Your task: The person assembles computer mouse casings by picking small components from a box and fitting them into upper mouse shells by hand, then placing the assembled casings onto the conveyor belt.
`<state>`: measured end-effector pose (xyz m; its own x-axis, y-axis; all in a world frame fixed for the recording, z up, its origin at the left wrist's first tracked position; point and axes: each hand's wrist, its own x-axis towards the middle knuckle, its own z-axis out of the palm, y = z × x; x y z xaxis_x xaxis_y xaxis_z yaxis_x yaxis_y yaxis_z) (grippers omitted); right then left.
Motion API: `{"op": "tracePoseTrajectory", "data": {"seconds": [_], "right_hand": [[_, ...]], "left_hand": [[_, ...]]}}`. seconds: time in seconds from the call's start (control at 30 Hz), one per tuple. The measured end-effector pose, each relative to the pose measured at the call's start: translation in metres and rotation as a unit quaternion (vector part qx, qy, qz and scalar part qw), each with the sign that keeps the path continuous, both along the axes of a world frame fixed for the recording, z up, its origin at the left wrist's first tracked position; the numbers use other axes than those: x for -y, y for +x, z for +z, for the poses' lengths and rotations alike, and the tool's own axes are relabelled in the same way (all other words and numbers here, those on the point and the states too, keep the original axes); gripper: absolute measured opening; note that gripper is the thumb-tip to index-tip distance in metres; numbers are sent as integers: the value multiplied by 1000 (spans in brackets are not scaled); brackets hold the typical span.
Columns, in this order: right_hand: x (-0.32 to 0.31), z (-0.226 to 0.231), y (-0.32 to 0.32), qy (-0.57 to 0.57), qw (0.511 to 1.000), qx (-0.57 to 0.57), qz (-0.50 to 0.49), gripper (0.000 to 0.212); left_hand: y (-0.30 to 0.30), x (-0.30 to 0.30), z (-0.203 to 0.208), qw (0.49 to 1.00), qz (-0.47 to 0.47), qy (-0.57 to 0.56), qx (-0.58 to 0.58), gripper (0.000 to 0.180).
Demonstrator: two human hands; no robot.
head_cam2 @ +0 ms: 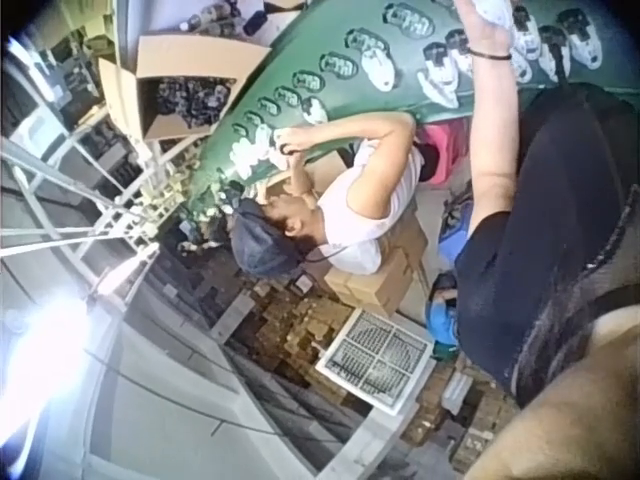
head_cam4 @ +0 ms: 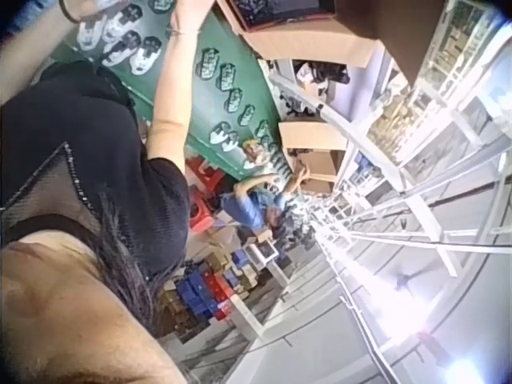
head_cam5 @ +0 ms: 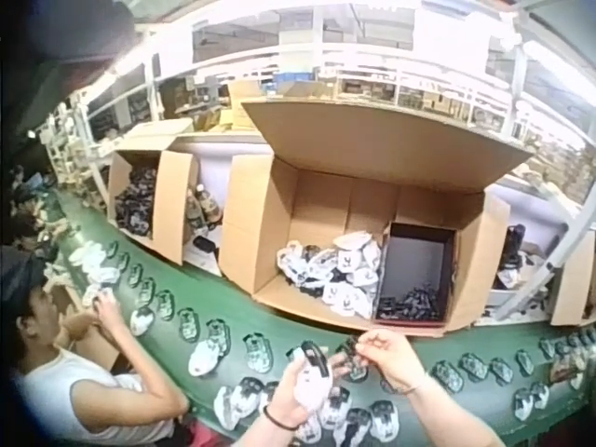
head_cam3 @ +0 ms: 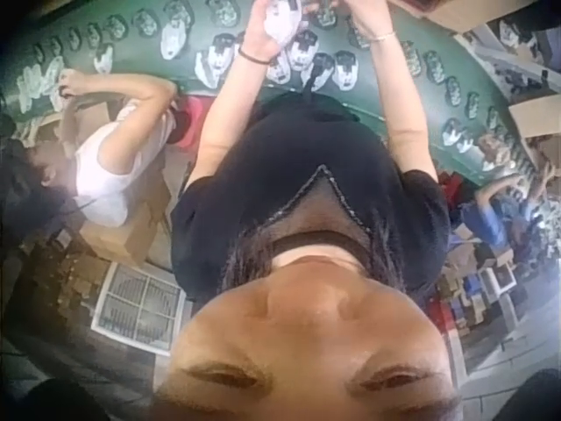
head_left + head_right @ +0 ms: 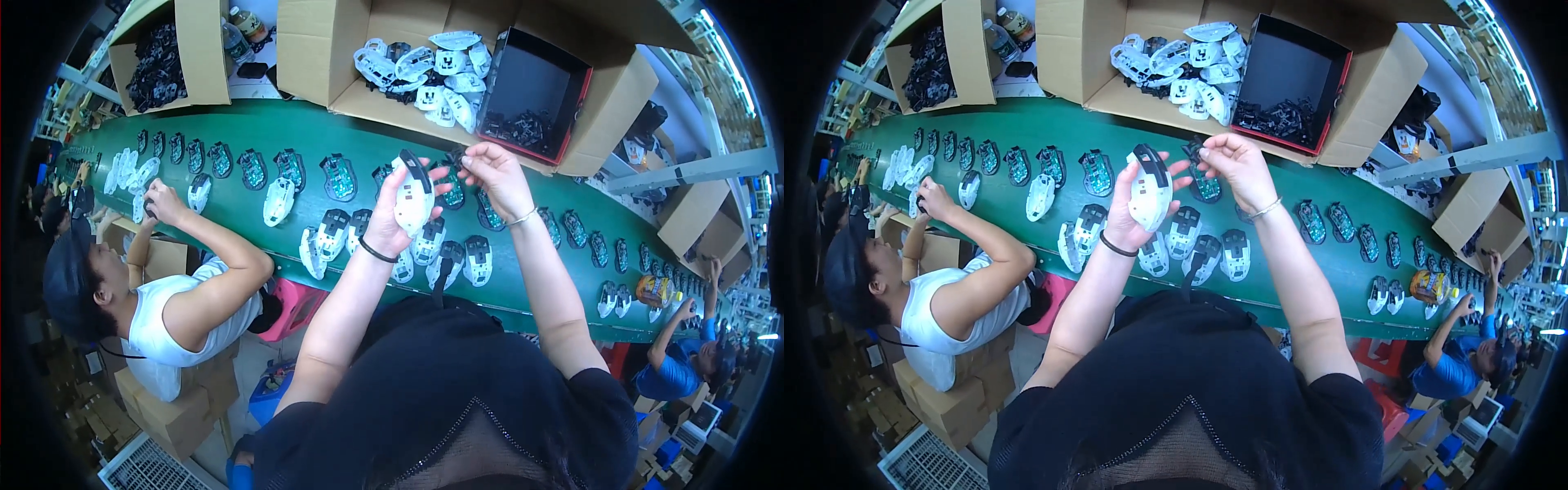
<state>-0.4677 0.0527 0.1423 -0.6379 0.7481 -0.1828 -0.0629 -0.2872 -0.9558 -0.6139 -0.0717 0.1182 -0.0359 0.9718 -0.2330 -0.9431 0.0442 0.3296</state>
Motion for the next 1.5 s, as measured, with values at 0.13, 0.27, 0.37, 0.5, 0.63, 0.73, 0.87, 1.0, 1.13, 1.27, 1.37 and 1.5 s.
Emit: {"op": "tracePoseTrajectory", "data": {"seconds": [0.13,0.27,0.37,0.5,0.63,0.73,0.87,1.0,1.13,1.27,1.37,1.5], "right_hand": [[17,2,5,-46,998,-27,11,15],[27,42,0,233,963,52,123,10],[40,65,-15,448,856,127,227,9],[49,65,-33,557,770,168,262,5],[50,68,-38,569,752,158,294,6],[55,71,-39,541,769,164,297,8],[62,69,-44,582,766,139,234,13],[69,49,-36,493,852,115,134,21],[85,34,-33,282,955,90,31,40],[87,27,-32,66,990,37,121,57],[86,22,-35,19,991,13,131,61],[85,14,-42,19,987,-5,157,61]], "left_hand": [[-7,10,-19,991,22,-79,-106,43],[0,20,-14,977,61,-70,-194,32],[1,29,-4,974,55,-73,-205,31],[-2,36,-7,981,35,-51,-186,42],[-9,48,5,987,11,-11,-161,53],[-13,55,9,983,-7,-13,-182,67],[-13,58,10,971,17,5,-240,75],[-13,57,12,970,37,15,-238,74],[-12,53,8,975,49,18,-215,74],[-11,51,4,962,66,51,-260,75],[-14,52,5,955,65,65,-280,77],[-24,57,9,949,53,56,-306,81]]}}
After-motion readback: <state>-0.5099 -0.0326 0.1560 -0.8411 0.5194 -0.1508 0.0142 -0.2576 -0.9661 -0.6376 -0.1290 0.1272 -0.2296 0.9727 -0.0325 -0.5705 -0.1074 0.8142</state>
